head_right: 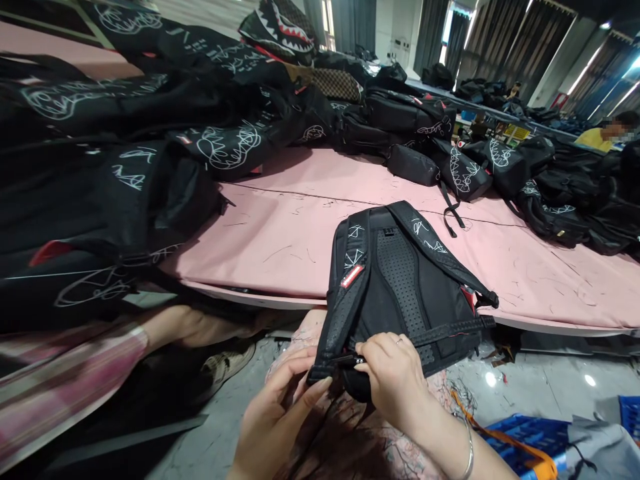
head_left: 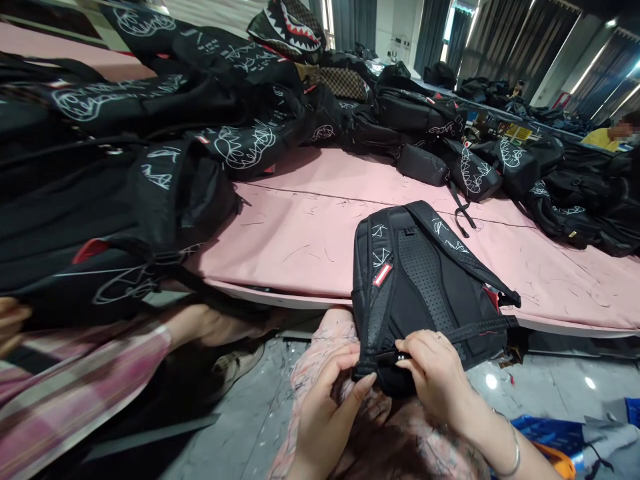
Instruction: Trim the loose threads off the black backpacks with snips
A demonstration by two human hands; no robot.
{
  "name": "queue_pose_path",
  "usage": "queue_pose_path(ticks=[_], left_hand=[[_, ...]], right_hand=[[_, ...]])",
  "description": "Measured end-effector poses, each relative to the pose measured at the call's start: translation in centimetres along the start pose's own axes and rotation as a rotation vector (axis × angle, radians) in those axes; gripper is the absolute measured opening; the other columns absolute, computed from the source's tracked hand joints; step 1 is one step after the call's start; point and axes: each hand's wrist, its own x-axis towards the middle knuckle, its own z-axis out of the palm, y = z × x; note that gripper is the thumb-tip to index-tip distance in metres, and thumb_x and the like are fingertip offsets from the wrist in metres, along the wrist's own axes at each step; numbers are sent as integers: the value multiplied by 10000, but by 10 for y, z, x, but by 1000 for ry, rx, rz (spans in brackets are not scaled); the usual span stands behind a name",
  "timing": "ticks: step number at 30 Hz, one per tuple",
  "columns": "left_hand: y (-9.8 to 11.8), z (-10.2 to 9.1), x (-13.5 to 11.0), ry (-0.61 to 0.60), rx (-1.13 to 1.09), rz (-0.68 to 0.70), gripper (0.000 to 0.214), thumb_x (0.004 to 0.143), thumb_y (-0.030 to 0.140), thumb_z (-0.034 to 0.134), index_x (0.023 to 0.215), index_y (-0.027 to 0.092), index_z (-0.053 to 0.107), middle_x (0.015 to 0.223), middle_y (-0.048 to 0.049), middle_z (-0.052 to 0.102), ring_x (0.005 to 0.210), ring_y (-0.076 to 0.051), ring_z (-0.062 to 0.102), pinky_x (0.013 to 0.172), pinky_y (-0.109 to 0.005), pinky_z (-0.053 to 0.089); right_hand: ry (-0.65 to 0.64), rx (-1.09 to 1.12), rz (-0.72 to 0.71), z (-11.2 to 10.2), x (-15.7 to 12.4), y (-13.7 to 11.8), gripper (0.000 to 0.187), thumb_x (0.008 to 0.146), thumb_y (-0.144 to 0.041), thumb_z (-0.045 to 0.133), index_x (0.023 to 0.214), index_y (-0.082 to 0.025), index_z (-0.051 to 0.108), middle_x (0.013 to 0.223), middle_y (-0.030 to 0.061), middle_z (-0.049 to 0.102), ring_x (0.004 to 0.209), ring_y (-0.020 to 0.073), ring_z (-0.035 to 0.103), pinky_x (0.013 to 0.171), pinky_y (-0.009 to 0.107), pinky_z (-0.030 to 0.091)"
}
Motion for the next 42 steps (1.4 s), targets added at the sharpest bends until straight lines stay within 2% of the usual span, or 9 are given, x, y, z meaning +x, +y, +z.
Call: queue_pose_path(ticks=[10, 16, 19, 27, 33, 42], left_hand=[[5, 2, 2, 9, 8, 32, 153, 752, 302, 599, 867, 202, 603, 980, -62, 607, 988, -202, 550, 886, -331, 442], [2, 2, 2, -16, -201, -77, 167, 760, 278, 597, 905, 198, 583, 961, -47, 598, 963, -177, 559, 864, -294, 462], [3, 1, 2, -18, -251, -106, 156, 756, 275, 604, 890, 199, 582, 937, -34, 597, 941, -163, 563, 856, -271, 463], [6, -1, 0, -60, -210, -137, 187, 754, 300, 603, 901, 185, 584, 948, -61, 626, 934, -207, 583, 867, -344, 456], [7, -3, 2, -67, -170, -96, 160, 756, 305, 598, 860, 184, 600, 1019, -82, 617, 1004, -226, 565, 885, -356, 448], [7, 1, 2, -46, -265, -160, 191, 750, 304, 608, 892, 179, 586, 1022, -81, 625, 997, -228, 575, 902, -362, 442]], right_hand=[[3, 3, 28, 0, 0, -2, 134, 834, -111, 486, 890, -192, 578, 838, 44, 626, 796, 175, 552, 727, 303, 401], [41, 215, 39, 6, -3, 3, 107, 834, -145, 502, 879, -190, 588, 839, 42, 633, 775, 169, 567, 704, 291, 442], [54, 236, 52, 6, -2, 5, 127, 831, -146, 502, 920, -186, 583, 849, 51, 629, 787, 177, 566, 713, 301, 455], [-20, 177, -50, 9, 8, 3, 129, 837, -169, 495, 931, -178, 582, 890, 65, 625, 827, 178, 566, 737, 311, 459], [-38, 146, -32, 8, 11, 1, 109, 839, -159, 501, 913, -178, 579, 873, 55, 624, 819, 177, 562, 739, 311, 450], [55, 213, 17, 6, 11, -2, 123, 846, -171, 493, 931, -180, 582, 865, 55, 633, 805, 171, 568, 721, 301, 450]])
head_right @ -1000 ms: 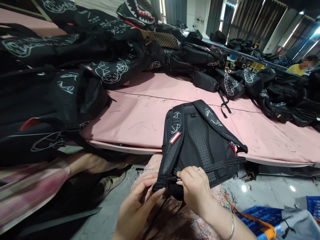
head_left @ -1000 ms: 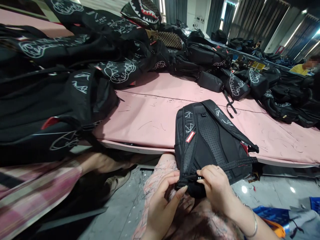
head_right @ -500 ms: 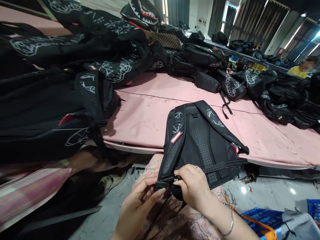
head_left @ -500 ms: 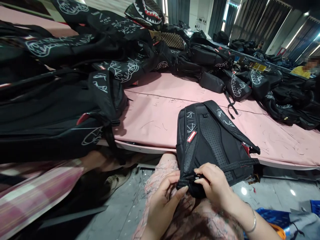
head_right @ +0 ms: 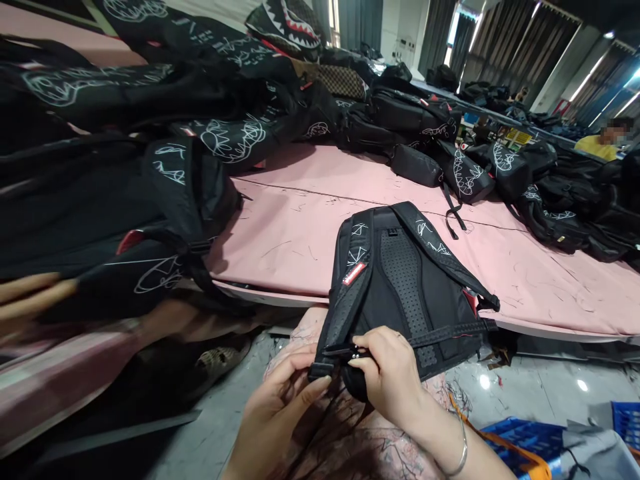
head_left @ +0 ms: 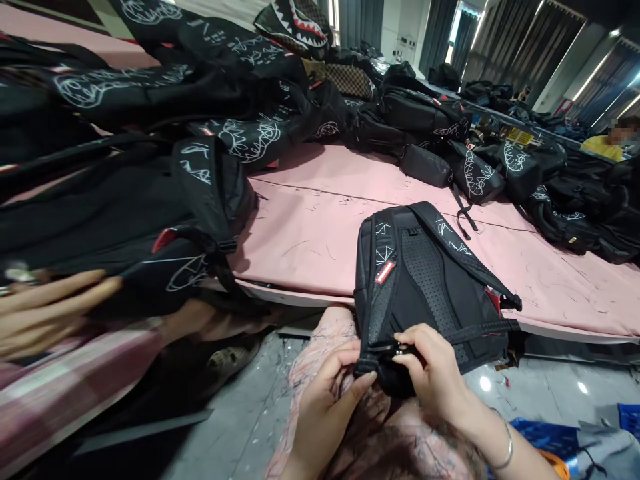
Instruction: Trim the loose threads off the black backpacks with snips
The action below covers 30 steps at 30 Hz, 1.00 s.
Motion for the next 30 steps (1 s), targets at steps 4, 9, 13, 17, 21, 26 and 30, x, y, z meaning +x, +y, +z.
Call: queue_pose_path(ticks=[4, 9, 13, 17, 21, 26, 30], left_hand=[[1, -1, -1, 10, -28, -8, 195, 744, 303, 613, 886, 173, 582, 998, -81, 629, 987, -227, 579, 905, -362, 443], [3, -2, 0, 5, -21, -7, 191, 745, 307, 606, 881, 175, 584, 1038, -83, 606, 1035, -224, 549, 936, -366, 424], [5, -1, -1, 14, -32, -36, 213, 726, 314, 620, 882, 174, 585, 1032, -85, 619, 1038, -233, 552, 944, -372, 418], [14, 0, -2, 27, -115, -75, 255, 722, 313, 619, 934, 177, 578, 928, -55, 631, 938, -208, 576, 885, -346, 448], [15, 3, 10, 0, -151, -137, 219, 740, 381, 588, 809, 174, 585, 759, -7, 604, 723, -145, 559, 677, -257, 480], [1, 1, 34, 45, -249, -242, 356, 642, 485, 664, 705, 140, 597, 660, 1, 604, 626, -122, 548, 594, -231, 465], [1, -3, 31, 238, -363, -187, 426, 712, 543, 572, 873, 151, 612, 854, -55, 669, 806, -170, 620, 733, -280, 503]], right_hand=[[-50, -83, -40, -1, 0, -2, 111, 857, -179, 497, 916, -185, 590, 867, 54, 634, 815, 176, 568, 730, 312, 430], [-30, -115, -38, -2, 1, -6, 132, 854, -179, 506, 957, -188, 588, 889, 53, 634, 822, 165, 567, 732, 298, 417], [-23, -71, 12, -1, 4, -9, 117, 853, -189, 489, 896, -193, 597, 851, 51, 628, 800, 167, 560, 726, 297, 415], [94, 289, 245, 3, 13, -10, 127, 823, -246, 501, 919, -186, 556, 818, 24, 591, 751, 144, 545, 670, 252, 434], [-21, 565, 418, 16, 31, -5, 186, 744, -332, 576, 832, -172, 548, 687, -30, 524, 607, 103, 459, 563, 210, 388], [-111, 592, 430, 32, 53, -5, 291, 728, -379, 565, 557, -161, 479, 524, -60, 392, 515, 76, 352, 491, 200, 299], [-57, 606, 442, 37, 64, -11, 299, 712, -378, 553, 531, -165, 445, 507, -64, 372, 492, 70, 334, 465, 194, 284]])
